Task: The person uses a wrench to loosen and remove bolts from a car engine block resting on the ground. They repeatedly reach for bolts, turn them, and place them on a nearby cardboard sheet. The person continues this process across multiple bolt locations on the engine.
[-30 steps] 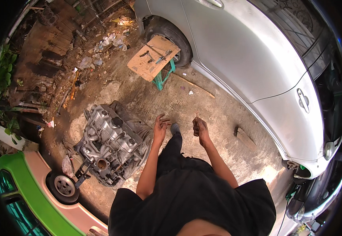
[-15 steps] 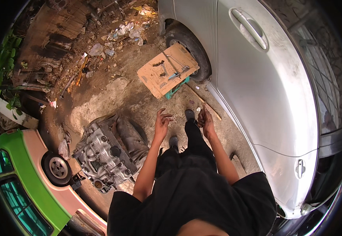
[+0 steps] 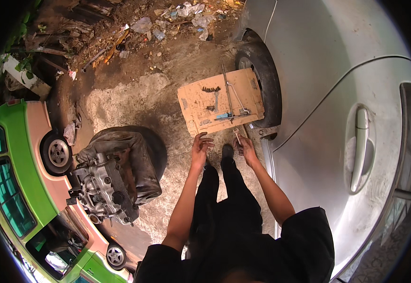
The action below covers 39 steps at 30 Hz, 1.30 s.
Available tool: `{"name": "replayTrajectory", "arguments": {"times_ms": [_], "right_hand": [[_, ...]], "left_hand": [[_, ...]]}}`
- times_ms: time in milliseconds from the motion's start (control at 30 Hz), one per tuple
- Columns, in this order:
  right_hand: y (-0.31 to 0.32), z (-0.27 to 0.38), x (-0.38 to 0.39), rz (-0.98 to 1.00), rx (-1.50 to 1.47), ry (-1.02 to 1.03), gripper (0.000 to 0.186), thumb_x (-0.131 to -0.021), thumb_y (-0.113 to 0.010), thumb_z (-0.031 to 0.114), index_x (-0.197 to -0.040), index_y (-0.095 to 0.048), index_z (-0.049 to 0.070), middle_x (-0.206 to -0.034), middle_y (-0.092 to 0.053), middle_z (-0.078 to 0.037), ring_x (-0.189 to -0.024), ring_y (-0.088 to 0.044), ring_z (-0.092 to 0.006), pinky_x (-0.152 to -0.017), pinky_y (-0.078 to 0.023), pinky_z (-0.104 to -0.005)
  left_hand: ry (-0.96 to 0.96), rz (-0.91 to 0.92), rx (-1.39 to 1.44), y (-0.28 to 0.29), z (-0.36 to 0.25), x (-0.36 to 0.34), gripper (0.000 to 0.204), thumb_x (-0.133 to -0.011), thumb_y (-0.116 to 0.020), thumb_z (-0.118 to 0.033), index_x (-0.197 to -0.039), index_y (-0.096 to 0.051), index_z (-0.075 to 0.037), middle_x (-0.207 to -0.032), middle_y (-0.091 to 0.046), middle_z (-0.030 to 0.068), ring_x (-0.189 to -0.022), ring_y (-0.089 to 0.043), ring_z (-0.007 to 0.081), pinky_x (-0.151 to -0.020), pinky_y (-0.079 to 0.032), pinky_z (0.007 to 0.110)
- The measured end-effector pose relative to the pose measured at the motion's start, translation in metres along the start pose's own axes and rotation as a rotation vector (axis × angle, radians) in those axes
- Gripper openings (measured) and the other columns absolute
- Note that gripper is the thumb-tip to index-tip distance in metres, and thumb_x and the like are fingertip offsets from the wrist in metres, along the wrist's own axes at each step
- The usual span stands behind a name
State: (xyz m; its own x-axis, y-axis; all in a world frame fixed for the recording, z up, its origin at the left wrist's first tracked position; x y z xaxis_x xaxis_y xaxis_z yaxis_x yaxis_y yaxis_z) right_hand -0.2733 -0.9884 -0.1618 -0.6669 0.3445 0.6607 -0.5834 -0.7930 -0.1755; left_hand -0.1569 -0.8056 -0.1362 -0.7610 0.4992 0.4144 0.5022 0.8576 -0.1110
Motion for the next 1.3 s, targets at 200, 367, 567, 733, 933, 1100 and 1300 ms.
{"name": "replayTrajectory", "arguments": {"times_ms": [200, 367, 567, 733, 933, 1100, 1300], "right_hand": [[-0.007, -0.008, -0.135, 0.072, 0.100, 0.126, 0.052, -0.102, -0.055, 0.049, -0.072, -0.057, 0.006, -0.056, -0.037, 0.004, -0.048, -0.034, -0.0067, -0.045, -0.025, -0.0257], [-0.008, -0.023, -0.216, 0.037, 0.300, 0.401, 0.049, -0.104, -0.053, 0.036, -0.073, -0.057, -0.001, -0.059, -0.044, -0.004, -0.057, -0.042, -0.0144, -0.080, -0.042, -0.0312], [-0.001, -0.038, -0.249, 0.042, 0.331, 0.377, 0.045, -0.104, -0.051, 0.026, -0.071, -0.054, -0.004, -0.063, -0.050, -0.010, -0.065, -0.046, -0.0176, -0.109, -0.039, -0.0338], [0.003, -0.044, -0.252, 0.085, 0.331, 0.294, 0.043, -0.102, -0.053, 0.031, -0.074, -0.060, -0.002, -0.073, -0.059, -0.014, -0.077, -0.057, -0.0206, -0.078, -0.045, -0.0343], [0.003, -0.047, -0.250, 0.067, 0.217, 0.271, 0.042, -0.104, -0.054, 0.024, -0.072, -0.057, -0.001, -0.067, -0.054, -0.004, -0.064, -0.043, -0.0113, -0.067, -0.037, -0.0276], [-0.003, -0.026, -0.220, 0.070, 0.297, 0.342, 0.040, -0.104, -0.053, 0.024, -0.072, -0.058, -0.001, -0.067, -0.053, -0.002, -0.062, -0.042, -0.0105, -0.062, -0.034, -0.0271], [-0.045, -0.010, -0.149, 0.182, 0.098, 0.354, 0.046, -0.104, -0.055, 0.033, -0.069, -0.057, 0.003, -0.064, -0.049, 0.002, -0.059, -0.041, -0.0082, -0.055, -0.030, -0.0271]], "left_hand": [[-0.116, -0.212, -0.401, -0.002, 0.051, -0.122, 0.034, -0.097, -0.060, -0.009, -0.131, -0.057, -0.011, -0.107, -0.062, 0.0129, -0.095, -0.065, 0.0264, -0.081, -0.052, 0.041], [-0.086, -0.290, -0.966, -0.009, 0.075, -0.190, 0.040, -0.089, -0.066, -0.005, -0.127, -0.062, -0.017, -0.120, -0.050, 0.0138, -0.119, -0.049, 0.0345, -0.098, -0.040, 0.046], [-0.042, -0.269, -1.103, -0.011, 0.085, -0.205, 0.053, -0.070, -0.074, 0.003, -0.119, -0.063, -0.015, -0.118, -0.051, 0.0135, -0.117, -0.050, 0.0337, -0.095, -0.043, 0.046], [-0.044, -0.265, -1.113, -0.011, 0.085, -0.210, 0.049, -0.068, -0.075, 0.003, -0.114, -0.061, -0.010, -0.117, -0.051, 0.0133, -0.115, -0.051, 0.0336, -0.094, -0.043, 0.045], [-0.094, -0.289, -1.065, -0.012, 0.074, -0.208, 0.040, -0.072, -0.071, 0.005, -0.110, -0.063, -0.008, -0.112, -0.052, 0.0137, -0.112, -0.052, 0.0335, -0.094, -0.041, 0.046], [-0.162, -0.347, -0.936, -0.009, 0.047, -0.176, 0.034, -0.079, -0.065, 0.008, -0.111, -0.063, -0.006, -0.111, -0.052, 0.0147, -0.111, -0.052, 0.0349, -0.093, -0.041, 0.046], [-0.314, -0.390, -0.805, 0.005, 0.000, -0.102, 0.027, -0.084, -0.061, 0.008, -0.110, -0.059, -0.001, -0.109, -0.050, 0.0184, -0.109, -0.051, 0.0391, -0.092, -0.041, 0.050]]}}
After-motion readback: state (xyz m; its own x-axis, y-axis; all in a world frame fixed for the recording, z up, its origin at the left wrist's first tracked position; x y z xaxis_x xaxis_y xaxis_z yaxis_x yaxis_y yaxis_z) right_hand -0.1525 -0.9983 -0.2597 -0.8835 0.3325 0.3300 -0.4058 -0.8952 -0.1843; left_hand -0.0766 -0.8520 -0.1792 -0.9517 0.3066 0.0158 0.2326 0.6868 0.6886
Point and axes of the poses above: each hand's wrist, its own x-axis away from the middle knuckle, its own y-axis out of the back of the hand, z = x × y, the point moved 8 cm from there along -x, towards the middle knuckle
